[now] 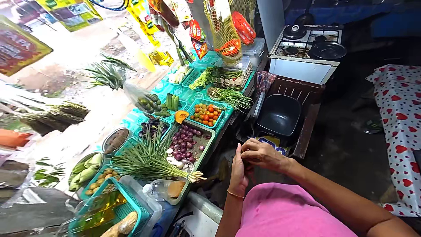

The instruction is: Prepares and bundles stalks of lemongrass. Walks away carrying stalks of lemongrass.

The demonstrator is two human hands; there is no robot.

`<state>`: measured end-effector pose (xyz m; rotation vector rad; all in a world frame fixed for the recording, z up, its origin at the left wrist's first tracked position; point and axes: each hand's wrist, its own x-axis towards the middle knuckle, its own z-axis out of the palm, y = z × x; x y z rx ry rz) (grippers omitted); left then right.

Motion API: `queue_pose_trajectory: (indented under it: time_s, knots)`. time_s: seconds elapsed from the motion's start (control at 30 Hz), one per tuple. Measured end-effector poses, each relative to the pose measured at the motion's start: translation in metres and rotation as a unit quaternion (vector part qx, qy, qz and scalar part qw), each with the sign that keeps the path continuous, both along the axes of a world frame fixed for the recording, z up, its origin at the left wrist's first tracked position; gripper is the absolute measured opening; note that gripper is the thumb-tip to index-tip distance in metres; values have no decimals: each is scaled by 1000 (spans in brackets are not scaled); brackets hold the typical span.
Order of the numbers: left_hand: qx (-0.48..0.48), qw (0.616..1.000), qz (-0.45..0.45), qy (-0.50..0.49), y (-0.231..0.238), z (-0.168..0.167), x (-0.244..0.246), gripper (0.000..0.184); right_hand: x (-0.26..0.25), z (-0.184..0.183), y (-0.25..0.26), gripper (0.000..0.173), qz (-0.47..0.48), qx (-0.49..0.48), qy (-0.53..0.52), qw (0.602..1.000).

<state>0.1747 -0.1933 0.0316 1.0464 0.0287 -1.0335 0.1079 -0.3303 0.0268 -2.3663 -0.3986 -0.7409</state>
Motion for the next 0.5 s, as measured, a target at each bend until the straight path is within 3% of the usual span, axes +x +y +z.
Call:
queue_pose_trajectory:
  time_s: [0.1, 0.17, 0.23, 0.3, 0.33, 0.43, 0.5]
  knots:
    - [-26, 998, 63, 13, 5, -3, 17, 58, 0, -12, 17, 28, -88, 73, 58, 992]
    - [-94, 992, 87, 18, 8, -6, 33, 60, -4, -19, 32, 47, -118, 174, 212, 954]
    - [-135, 984, 110, 46, 7, -8, 44, 60, -2, -26, 44, 40, -33, 310, 352, 883]
    - [-155, 978, 128, 60, 5, -10, 54, 60, 7, -31, 55, 36, 36, 418, 377, 826]
    - [-159, 975, 138, 65, 3, -11, 60, 60, 14, -35, 55, 40, 35, 408, 375, 832]
    - [-160, 967, 181, 84, -1, -16, 80, 59, 30, -39, 42, 53, 3, 246, 390, 888]
    - [-160, 956, 224, 103, -4, -22, 97, 51, 41, -45, 30, 50, 23, 197, 383, 902]
